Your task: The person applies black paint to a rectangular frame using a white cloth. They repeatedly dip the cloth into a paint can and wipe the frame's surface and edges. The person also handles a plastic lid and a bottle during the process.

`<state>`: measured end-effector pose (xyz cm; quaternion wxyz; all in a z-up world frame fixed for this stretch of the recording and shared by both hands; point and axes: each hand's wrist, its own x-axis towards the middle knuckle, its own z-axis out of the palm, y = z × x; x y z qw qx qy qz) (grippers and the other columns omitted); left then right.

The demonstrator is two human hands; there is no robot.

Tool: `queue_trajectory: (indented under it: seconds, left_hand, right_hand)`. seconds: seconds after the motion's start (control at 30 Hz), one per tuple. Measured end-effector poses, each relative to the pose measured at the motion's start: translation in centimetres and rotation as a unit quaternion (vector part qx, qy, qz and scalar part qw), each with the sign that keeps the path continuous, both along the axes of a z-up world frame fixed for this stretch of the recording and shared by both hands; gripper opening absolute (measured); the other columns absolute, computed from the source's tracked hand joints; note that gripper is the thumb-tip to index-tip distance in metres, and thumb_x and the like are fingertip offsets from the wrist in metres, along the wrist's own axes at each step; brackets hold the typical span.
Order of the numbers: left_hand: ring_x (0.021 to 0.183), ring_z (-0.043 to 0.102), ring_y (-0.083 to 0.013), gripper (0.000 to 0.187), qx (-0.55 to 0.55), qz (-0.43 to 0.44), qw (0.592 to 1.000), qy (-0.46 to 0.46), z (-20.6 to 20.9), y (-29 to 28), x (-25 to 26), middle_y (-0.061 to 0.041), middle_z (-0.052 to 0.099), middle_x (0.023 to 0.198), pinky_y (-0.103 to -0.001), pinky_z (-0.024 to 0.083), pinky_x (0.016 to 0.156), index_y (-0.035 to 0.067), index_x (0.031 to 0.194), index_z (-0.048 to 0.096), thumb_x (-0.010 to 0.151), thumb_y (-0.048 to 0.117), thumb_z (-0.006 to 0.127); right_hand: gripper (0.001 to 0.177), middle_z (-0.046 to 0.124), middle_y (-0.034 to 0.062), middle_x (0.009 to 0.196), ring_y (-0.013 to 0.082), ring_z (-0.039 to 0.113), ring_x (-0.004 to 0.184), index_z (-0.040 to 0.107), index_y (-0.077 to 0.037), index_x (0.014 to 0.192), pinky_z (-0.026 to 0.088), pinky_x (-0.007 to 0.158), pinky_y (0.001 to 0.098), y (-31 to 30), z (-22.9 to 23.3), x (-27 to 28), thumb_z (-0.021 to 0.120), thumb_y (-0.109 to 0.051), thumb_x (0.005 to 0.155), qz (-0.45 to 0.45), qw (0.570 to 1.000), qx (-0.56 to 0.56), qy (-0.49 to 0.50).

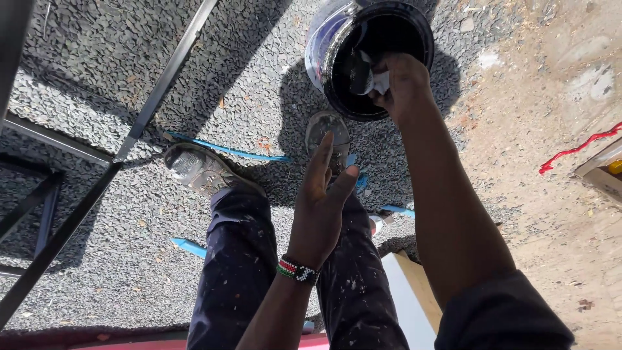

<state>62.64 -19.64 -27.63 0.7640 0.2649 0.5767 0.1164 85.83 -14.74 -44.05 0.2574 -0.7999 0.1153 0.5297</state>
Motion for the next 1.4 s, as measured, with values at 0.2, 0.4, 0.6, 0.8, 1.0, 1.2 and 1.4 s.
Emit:
queue_trajectory:
  seconds: [0.2,0.4,0.6,0.8,1.0,1.2,1.4]
  left_hand:
    - [0.183,0.035,-0.0369,0.095,-0.011,-0.019,1.0,0.012,0.5,0.6,0.0,-0.019,0.036,0.198,-0.054,0.033,0.143,0.015,0.185,0.038,0.106,0.061,0.065]
    - [0.183,0.036,-0.0367,0.087,-0.01,0.017,1.0,-0.013,0.5,0.1,-0.2,-0.021,0.039,0.196,-0.053,0.034,0.144,0.011,0.182,0.043,0.109,0.049,0.069]
    - [0.182,0.04,-0.0338,0.086,-0.011,0.018,1.0,-0.015,0.6,0.1,-0.6,-0.019,0.044,0.194,-0.052,0.035,0.144,0.012,0.181,0.045,0.108,0.053,0.067]
    - [0.178,0.047,-0.0357,0.086,-0.016,0.032,0.999,-0.027,0.7,0.5,-1.2,-0.02,0.046,0.193,-0.051,0.041,0.141,0.011,0.179,0.048,0.107,0.053,0.068]
    - [0.176,0.049,-0.0377,0.087,-0.027,0.032,0.999,-0.023,0.9,0.4,-1.6,-0.018,0.047,0.193,-0.053,0.049,0.135,0.013,0.18,0.048,0.106,0.054,0.067]
    - [0.175,0.052,-0.0378,0.08,-0.012,0.053,0.998,-0.029,0.3,0.1,-1.5,-0.018,0.052,0.19,-0.053,0.052,0.134,0.01,0.177,0.052,0.108,0.047,0.068]
    - [0.172,0.045,-0.0571,0.075,0.019,0.068,0.997,-0.024,1.3,-0.4,-3.4,-0.033,0.056,0.178,-0.074,0.037,0.139,0.005,0.179,0.053,0.121,0.051,0.065]
  right_hand:
    - [0.022,0.076,0.008,0.108,0.0248,0.071,0.072,0.075,-0.008,0.113,0.047,0.055,0.0278,0.2,-0.1,-0.6,0.075,-0.006,0.091,0.016,0.997,-0.022,0.074]
    - [0.007,0.062,0.0019,0.079,0.0183,0.054,0.064,0.068,-0.016,0.087,0.035,0.054,0.0309,2.2,0.4,0.2,0.069,-0.015,0.08,0.096,0.988,-0.096,0.071]
    - [0.012,0.048,-0.0045,0.064,0.0125,0.041,0.054,0.052,-0.024,0.07,0.041,0.061,0.0327,3.9,2.3,0.3,0.065,-0.024,0.071,0.152,0.983,-0.086,0.063]
    - [0.015,0.053,-0.0039,0.07,0.0139,0.044,0.065,0.063,-0.022,0.078,0.038,0.063,0.0346,3.9,-0.1,-0.5,0.074,-0.022,0.089,0.144,0.981,-0.132,0.016]
    - [0.028,0.037,-0.008,0.06,0.0103,0.026,0.051,0.039,-0.026,0.066,0.027,0.057,0.0294,4.0,0.9,0.2,0.066,-0.03,0.075,0.164,0.972,-0.091,0.142]
    - [0.017,0.065,-0.0002,0.08,0.0191,0.057,0.068,0.07,-0.024,0.09,0.054,0.071,0.0426,4.1,-1.5,-0.2,0.074,-0.038,0.099,0.141,0.982,-0.129,-0.007]
    - [0.018,0.064,0.0036,0.086,0.0142,0.043,0.061,0.077,-0.019,0.112,0.038,0.062,0.0323,-2.8,0.3,2.9,0.065,-0.031,0.117,0.079,0.896,0.206,0.385]
